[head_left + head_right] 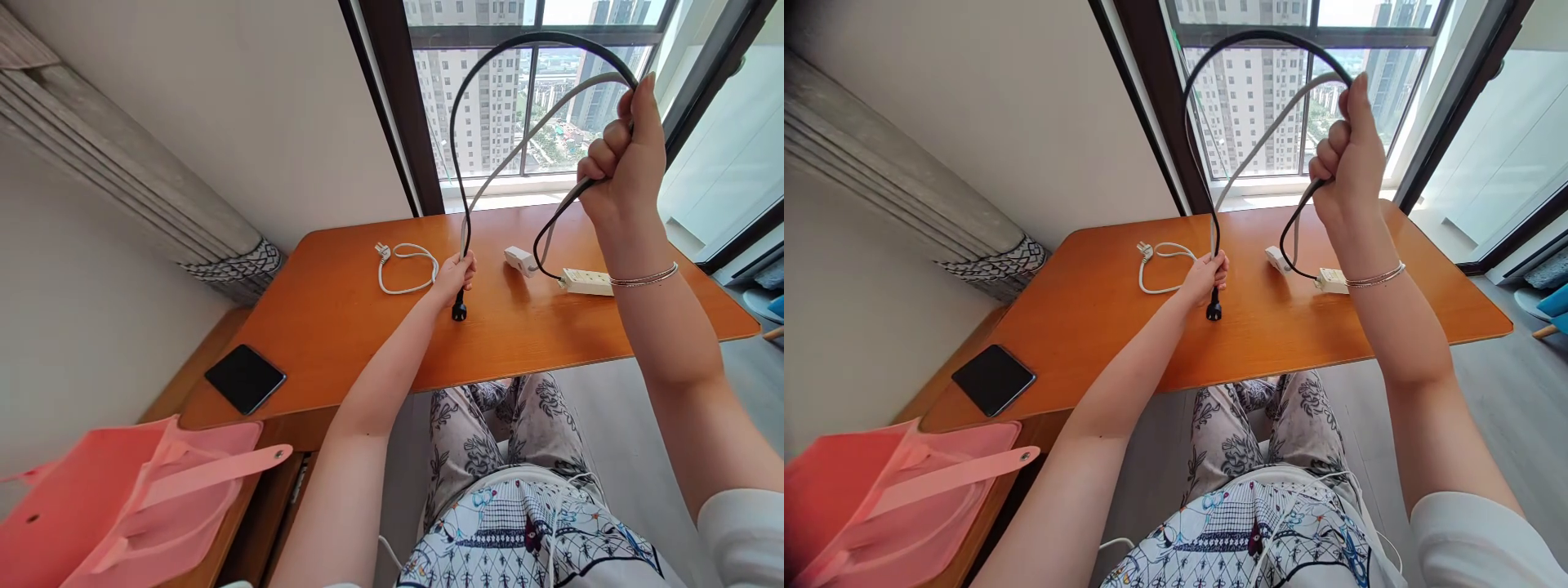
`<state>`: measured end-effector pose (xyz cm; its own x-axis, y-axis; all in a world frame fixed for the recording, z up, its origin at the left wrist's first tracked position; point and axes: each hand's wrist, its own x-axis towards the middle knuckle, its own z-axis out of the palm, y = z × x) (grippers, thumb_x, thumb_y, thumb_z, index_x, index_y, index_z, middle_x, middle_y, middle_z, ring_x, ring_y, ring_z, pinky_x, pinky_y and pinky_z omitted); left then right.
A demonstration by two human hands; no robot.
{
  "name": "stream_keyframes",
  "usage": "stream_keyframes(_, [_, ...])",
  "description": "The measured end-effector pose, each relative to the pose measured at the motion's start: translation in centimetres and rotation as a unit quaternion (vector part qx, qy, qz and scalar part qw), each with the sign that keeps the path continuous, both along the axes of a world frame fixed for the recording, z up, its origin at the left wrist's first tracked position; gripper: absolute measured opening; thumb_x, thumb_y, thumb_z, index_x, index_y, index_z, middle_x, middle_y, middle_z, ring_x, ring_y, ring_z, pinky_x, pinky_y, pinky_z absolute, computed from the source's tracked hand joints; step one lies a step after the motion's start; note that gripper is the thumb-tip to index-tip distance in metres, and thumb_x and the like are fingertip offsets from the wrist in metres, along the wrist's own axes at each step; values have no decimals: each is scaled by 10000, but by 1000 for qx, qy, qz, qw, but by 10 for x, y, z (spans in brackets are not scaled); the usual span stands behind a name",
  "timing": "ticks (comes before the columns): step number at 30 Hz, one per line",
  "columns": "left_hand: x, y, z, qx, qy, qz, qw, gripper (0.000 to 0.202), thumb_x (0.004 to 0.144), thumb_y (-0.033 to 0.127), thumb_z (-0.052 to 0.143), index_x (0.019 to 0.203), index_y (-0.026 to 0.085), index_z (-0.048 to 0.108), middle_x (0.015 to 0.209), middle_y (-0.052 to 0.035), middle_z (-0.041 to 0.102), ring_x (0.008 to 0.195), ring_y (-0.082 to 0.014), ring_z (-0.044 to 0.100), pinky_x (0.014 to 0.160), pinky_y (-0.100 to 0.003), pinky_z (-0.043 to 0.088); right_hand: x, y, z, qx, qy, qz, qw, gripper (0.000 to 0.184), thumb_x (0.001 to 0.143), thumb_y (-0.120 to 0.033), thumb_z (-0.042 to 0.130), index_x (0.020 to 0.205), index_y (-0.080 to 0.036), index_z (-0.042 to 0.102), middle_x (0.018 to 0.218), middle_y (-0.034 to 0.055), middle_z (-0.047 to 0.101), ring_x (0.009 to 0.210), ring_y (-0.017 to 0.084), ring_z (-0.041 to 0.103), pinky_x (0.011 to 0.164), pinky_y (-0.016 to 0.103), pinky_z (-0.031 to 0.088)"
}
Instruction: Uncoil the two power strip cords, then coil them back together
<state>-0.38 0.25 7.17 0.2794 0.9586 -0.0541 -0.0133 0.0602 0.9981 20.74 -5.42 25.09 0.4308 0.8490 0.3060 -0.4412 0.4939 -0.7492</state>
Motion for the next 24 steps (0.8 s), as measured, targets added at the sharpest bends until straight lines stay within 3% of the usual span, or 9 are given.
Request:
stream_keyframes(3, [12, -9, 10, 10, -82, -13, 997, 410, 891, 542, 684, 774, 186, 516, 609, 70, 428, 435, -24, 227, 429, -169, 240, -11, 1, -9, 19, -26, 16, 999, 404, 911, -547, 709, 736, -283, 458, 558, -97, 118, 485, 120, 81, 476, 337, 115])
stream_keyframes(6, [28, -21, 12, 67, -91, -35, 993, 420, 734, 451, 851, 960, 196, 604, 885, 5, 627, 487, -13, 319, 440, -176, 251, -21, 4, -19, 38, -48, 39, 997, 428, 893, -604, 699, 753, -282, 455, 549, -97, 123, 450, 107, 128, 458, 322, 133])
stream_keyframes(8, [39, -26, 9, 112, -78, -37, 990, 541, 655, 412, 908, 1069, 211, 624, 1072, -35, 670, 532, -13, 373, 469, -186, 306, -25, 7, -25, 49, -59, 57, 995, 471, 871, -662, 691, 754, -281, 440, 542, -98, 121, 425, 101, 163, 444, 312, 147])
stream_keyframes(11, [52, -28, 4, 159, -64, -27, 985, 624, 646, 453, 920, 1144, 219, 627, 1226, -76, 675, 580, -22, 433, 547, -209, 399, -33, 8, -33, 51, -53, 67, 995, 525, 840, -733, 673, 749, -279, 426, 535, -98, 128, 408, 101, 206, 428, 298, 162])
stream_keyframes(13, [61, -26, 0, 171, -67, -27, 983, 611, 668, 502, 905, 1133, 216, 632, 1168, -69, 702, 612, -47, 499, 591, -228, 435, -39, 7, -37, 47, -39, 66, 996, 534, 836, -751, 659, 747, -277, 430, 535, -99, 133, 409, 101, 217, 423, 289, 169])
stream_keyframes(15, [69, -24, -5, 165, -70, -43, 983, 541, 722, 582, 850, 1042, 199, 641, 969, -41, 720, 600, -70, 524, 588, -239, 433, -45, 4, -42, 47, -28, 66, 996, 532, 836, -757, 652, 749, -277, 438, 533, -100, 137, 414, 102, 222, 421, 282, 180])
stream_keyframes(19, [74, -21, -13, 146, -38, -98, 984, 616, 793, 780, 656, 710, 181, 535, 609, 4, 578, 529, -81, 457, 540, -247, 375, -49, -3, -47, 27, -37, 93, 995, 515, 830, -718, 688, 740, -273, 444, 528, -101, 152, 425, 104, 241, 425, 269, 224])
stream_keyframes(24, [54, -24, -16, 209, 59, -94, 972, 650, 831, 825, 544, 639, 210, 453, 560, 23, 484, 564, -109, 437, 591, -277, 381, -18, -12, -36, -17, -39, 203, 978, 407, 858, -521, 730, 712, -253, 462, 535, -106, 180, 451, 81, 309, 500, 235, 329])
